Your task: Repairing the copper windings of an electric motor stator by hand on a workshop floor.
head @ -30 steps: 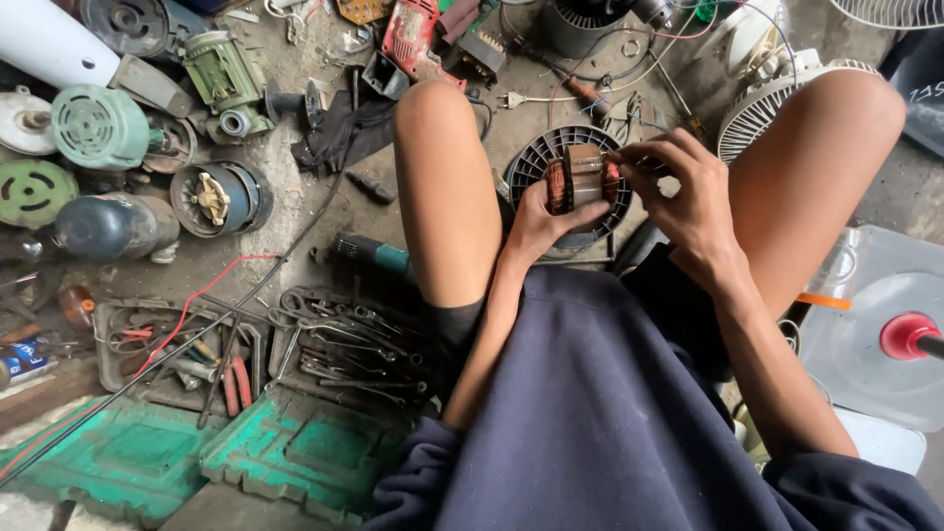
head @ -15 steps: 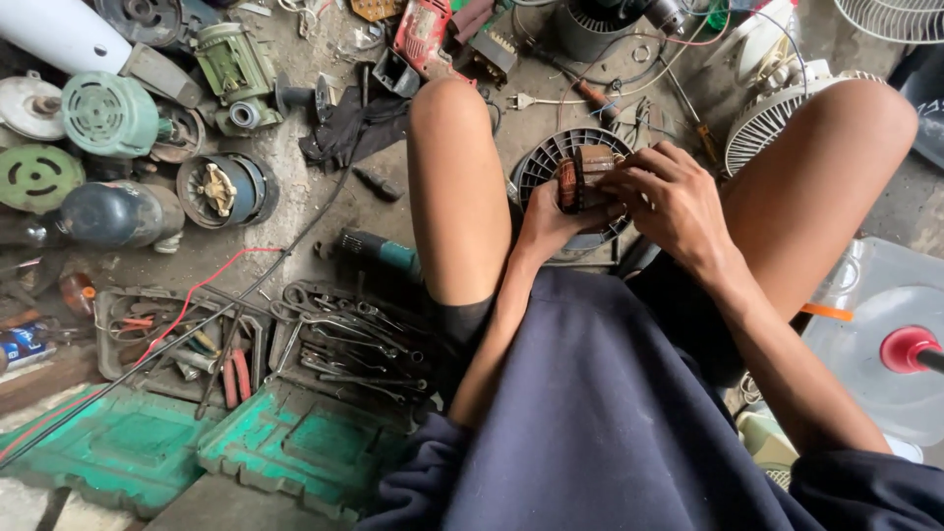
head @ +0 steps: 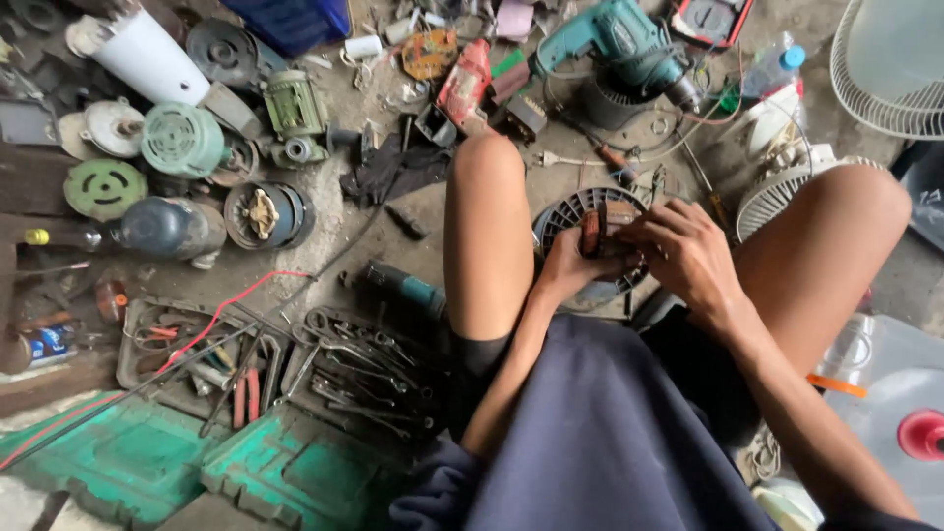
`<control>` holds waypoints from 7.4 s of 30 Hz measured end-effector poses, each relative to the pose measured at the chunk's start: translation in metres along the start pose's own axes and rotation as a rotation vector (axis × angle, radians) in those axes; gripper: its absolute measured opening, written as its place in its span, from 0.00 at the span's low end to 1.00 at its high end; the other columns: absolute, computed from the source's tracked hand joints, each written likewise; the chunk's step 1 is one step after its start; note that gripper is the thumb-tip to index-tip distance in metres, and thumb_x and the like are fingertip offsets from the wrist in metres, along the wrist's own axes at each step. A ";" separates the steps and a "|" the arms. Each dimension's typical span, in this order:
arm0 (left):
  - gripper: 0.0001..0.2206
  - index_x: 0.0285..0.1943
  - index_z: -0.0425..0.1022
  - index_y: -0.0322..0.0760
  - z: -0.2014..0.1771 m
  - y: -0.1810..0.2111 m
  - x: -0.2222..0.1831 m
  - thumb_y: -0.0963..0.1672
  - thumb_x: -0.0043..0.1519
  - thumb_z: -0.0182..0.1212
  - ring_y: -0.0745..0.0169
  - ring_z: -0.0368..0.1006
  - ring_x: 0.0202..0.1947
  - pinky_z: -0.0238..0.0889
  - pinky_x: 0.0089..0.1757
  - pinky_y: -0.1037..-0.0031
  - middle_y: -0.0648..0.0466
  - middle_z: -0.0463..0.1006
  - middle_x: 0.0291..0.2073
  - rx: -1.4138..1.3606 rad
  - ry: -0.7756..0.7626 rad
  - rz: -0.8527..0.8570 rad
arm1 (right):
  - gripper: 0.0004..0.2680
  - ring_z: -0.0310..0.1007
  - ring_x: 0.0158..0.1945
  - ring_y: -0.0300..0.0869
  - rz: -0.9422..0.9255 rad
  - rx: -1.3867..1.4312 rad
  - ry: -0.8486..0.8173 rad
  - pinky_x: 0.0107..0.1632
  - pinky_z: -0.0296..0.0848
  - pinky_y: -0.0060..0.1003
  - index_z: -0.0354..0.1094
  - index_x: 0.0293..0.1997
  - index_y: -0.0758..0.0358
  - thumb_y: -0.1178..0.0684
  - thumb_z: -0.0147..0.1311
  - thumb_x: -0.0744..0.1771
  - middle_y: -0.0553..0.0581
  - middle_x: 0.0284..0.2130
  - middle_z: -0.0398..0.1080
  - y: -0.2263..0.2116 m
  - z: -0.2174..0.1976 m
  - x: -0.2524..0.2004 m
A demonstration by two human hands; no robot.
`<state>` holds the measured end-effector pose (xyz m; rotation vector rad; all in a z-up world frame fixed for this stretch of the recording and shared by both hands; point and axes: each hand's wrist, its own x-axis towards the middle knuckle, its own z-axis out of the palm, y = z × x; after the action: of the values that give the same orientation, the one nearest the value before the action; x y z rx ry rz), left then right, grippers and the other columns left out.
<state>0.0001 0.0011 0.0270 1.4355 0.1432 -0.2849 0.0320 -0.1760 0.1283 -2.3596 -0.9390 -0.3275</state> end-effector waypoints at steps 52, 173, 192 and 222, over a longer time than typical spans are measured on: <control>0.14 0.36 0.81 0.36 -0.014 -0.014 0.013 0.43 0.45 0.80 0.61 0.75 0.32 0.66 0.41 0.75 0.51 0.79 0.27 0.027 -0.058 0.017 | 0.04 0.68 0.34 0.54 0.074 0.024 0.046 0.40 0.72 0.43 0.69 0.29 0.60 0.63 0.58 0.62 0.55 0.29 0.69 -0.012 0.007 0.012; 0.22 0.49 0.80 0.32 0.000 0.064 -0.014 0.49 0.52 0.79 0.44 0.79 0.45 0.69 0.49 0.55 0.42 0.83 0.40 -0.008 -0.140 -0.009 | 0.03 0.73 0.39 0.47 0.222 0.156 0.042 0.48 0.61 0.38 0.77 0.41 0.54 0.57 0.68 0.68 0.51 0.36 0.72 0.027 -0.009 -0.021; 0.19 0.22 0.62 0.40 -0.006 0.028 -0.001 0.43 0.44 0.77 0.54 0.68 0.24 0.61 0.37 0.65 0.53 0.65 0.17 0.094 -0.087 0.039 | 0.06 0.68 0.33 0.49 0.050 -0.016 -0.037 0.43 0.62 0.44 0.69 0.28 0.56 0.60 0.65 0.61 0.52 0.29 0.68 0.004 0.002 0.006; 0.21 0.46 0.77 0.34 -0.007 0.035 -0.007 0.48 0.52 0.79 0.42 0.76 0.49 0.65 0.54 0.51 0.42 0.81 0.42 -0.020 -0.120 -0.023 | 0.06 0.72 0.38 0.47 0.158 0.053 -0.070 0.43 0.62 0.39 0.74 0.39 0.53 0.52 0.65 0.62 0.50 0.33 0.72 0.010 0.007 0.000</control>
<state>0.0039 0.0125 0.0614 1.3941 0.0648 -0.3869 0.0388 -0.1782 0.1188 -2.3915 -0.7766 -0.1566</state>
